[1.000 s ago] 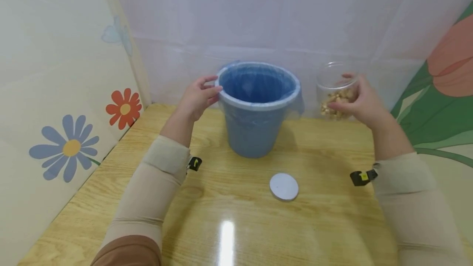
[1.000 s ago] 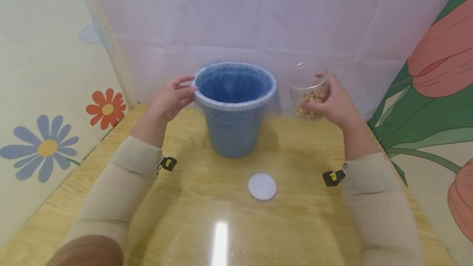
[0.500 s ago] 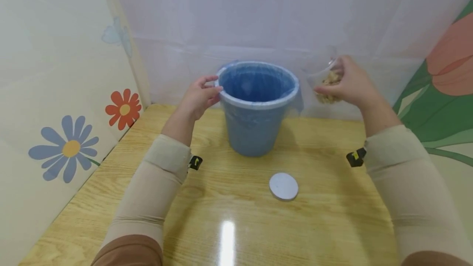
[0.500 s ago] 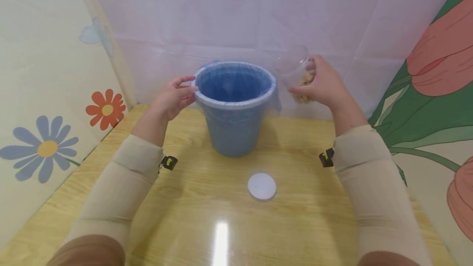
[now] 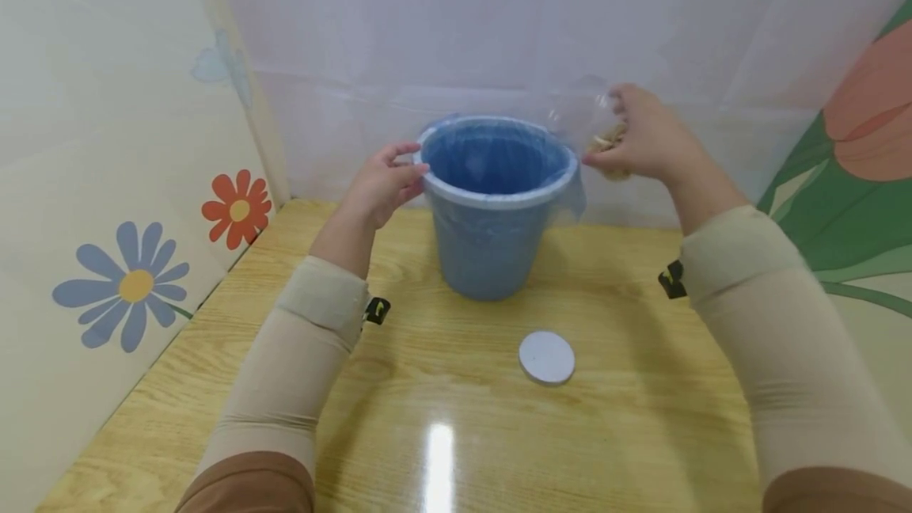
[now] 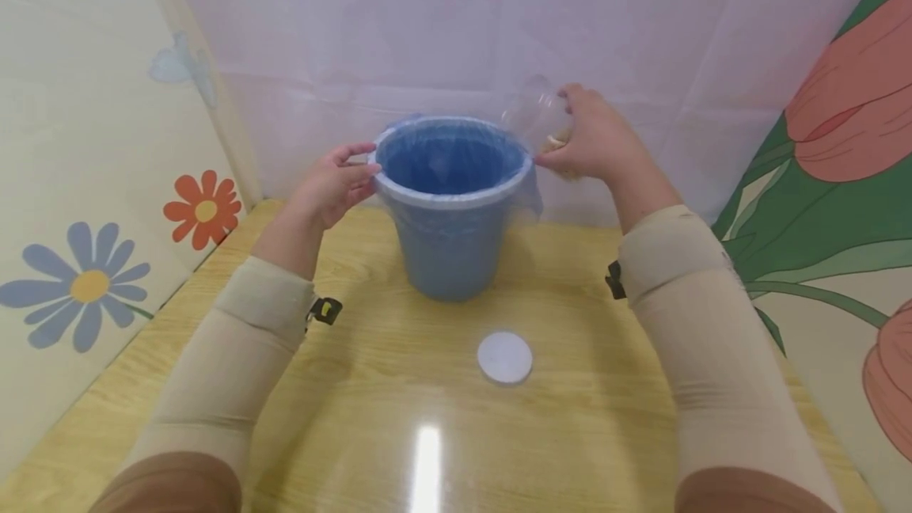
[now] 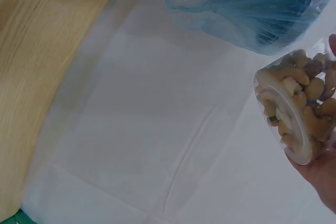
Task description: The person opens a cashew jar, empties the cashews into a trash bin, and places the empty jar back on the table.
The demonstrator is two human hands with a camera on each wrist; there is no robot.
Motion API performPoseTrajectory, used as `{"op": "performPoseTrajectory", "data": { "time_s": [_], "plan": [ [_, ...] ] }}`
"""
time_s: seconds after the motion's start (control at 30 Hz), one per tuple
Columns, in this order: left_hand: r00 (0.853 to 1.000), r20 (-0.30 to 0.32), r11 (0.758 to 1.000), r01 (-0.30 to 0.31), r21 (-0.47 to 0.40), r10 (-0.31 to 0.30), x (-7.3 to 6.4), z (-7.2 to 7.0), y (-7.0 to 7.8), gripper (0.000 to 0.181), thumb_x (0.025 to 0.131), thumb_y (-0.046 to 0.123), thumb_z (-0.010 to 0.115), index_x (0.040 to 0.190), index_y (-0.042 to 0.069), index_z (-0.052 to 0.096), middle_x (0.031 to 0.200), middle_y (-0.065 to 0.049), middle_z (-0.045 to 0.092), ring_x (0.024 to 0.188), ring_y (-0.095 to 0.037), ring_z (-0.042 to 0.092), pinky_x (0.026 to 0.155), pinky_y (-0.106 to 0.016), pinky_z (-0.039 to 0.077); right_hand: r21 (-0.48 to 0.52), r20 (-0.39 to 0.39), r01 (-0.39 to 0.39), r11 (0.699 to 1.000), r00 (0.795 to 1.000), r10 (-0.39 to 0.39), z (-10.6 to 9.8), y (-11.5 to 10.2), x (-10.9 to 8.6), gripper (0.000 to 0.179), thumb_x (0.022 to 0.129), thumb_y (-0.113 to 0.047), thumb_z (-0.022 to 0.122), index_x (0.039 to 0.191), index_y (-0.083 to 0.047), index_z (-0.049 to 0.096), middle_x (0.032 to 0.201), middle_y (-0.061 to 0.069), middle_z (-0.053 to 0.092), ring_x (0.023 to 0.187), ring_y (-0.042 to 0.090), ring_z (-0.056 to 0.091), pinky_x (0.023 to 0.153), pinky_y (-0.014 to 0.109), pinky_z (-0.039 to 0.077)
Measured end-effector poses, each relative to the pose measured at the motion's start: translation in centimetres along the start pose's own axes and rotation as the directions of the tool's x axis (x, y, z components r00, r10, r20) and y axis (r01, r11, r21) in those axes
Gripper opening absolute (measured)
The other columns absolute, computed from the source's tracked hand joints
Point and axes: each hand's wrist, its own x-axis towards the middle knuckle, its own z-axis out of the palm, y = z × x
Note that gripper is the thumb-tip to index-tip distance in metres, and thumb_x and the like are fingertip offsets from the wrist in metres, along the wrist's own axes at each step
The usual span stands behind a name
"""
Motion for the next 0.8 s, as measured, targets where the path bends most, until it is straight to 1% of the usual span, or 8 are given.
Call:
{"op": "performPoseTrajectory", "data": {
  "time_s": [0.1, 0.2, 0.37, 0.47, 0.63, 0.8],
  "plan": [
    [1.0, -0.001, 1.0, 0.004, 0.002, -0.004, 0.0, 0.0, 0.0, 0.048, 0.087, 0.002, 0.06, 0.132, 0.011, 0.045, 0.105, -0.009, 0.047, 0.086, -0.015, 0.055, 0.084, -0.026, 0.05, -0.075, 0.001, 0.046, 0.996, 0.999, -0.046, 0.3, -0.5, 0.4, 0.112, 0.064, -0.049, 0.078, 0.144, -0.002, 0.015, 0.138, 0.026, 0.034, 0.121, 0.045, 0.036, 0.1, 0.059, 0.029],
    [1.0, -0.003, 1.0, 0.008, 0.002, -0.008, 0.0, 0.0, 0.0, 0.048, 0.087, 0.002, 0.06, 0.132, 0.011, 0.045, 0.106, -0.01, 0.047, 0.086, -0.015, 0.055, 0.085, -0.026, 0.05, -0.154, 0.004, 0.081, 0.985, 0.997, -0.081, 0.5, -1.1, 0.8, 0.111, 0.065, -0.048, 0.077, 0.144, 0.0, 0.016, 0.138, 0.028, 0.032, 0.123, 0.045, 0.033, 0.103, 0.057, 0.026],
    [1.0, 0.003, 1.0, 0.011, 0.008, -0.011, 0.0, -0.2, 0.0, 0.049, 0.087, 0.003, 0.06, 0.132, 0.011, 0.044, 0.107, -0.01, 0.047, 0.087, -0.016, 0.056, 0.086, -0.026, 0.049, -0.253, 0.014, 0.092, 0.963, 0.996, -0.092, 0.5, -2.1, 1.2, 0.105, 0.069, -0.042, 0.076, 0.144, -0.002, 0.014, 0.14, 0.029, 0.028, 0.124, 0.046, 0.029, 0.104, 0.057, 0.023],
    [1.0, 0.006, 1.0, 0.014, 0.014, -0.014, 0.1, -0.2, 0.1, 0.049, 0.087, 0.004, 0.06, 0.133, 0.012, 0.044, 0.107, -0.01, 0.047, 0.088, -0.016, 0.056, 0.087, -0.026, 0.049, -0.288, 0.023, 0.088, 0.954, 0.996, -0.085, 0.6, -2.6, 1.3, 0.103, 0.07, -0.042, 0.075, 0.144, -0.004, 0.014, 0.138, 0.029, 0.03, 0.121, 0.048, 0.032, 0.102, 0.059, 0.026],
    [1.0, 0.002, 1.0, 0.015, 0.014, -0.015, 0.1, -0.2, 0.0, 0.049, 0.087, 0.003, 0.06, 0.133, 0.012, 0.044, 0.106, -0.01, 0.048, 0.088, -0.016, 0.056, 0.085, -0.026, 0.05, -0.323, 0.023, 0.107, 0.94, 0.994, -0.105, 0.7, -2.8, 1.3, 0.1, 0.069, -0.04, 0.076, 0.142, -0.005, 0.018, 0.13, 0.029, 0.037, 0.113, 0.049, 0.038, 0.097, 0.061, 0.031],
    [1.0, -0.002, 1.0, 0.012, 0.006, -0.012, 0.1, -0.2, 0.0, 0.049, 0.087, 0.003, 0.06, 0.132, 0.011, 0.045, 0.105, -0.01, 0.048, 0.086, -0.015, 0.056, 0.085, -0.026, 0.05, -0.38, 0.032, 0.144, 0.914, 0.989, -0.143, 0.7, -2.9, 1.4, 0.099, 0.07, -0.039, 0.076, 0.142, -0.004, 0.018, 0.131, 0.029, 0.035, 0.113, 0.05, 0.036, 0.099, 0.06, 0.028]
  ]
}}
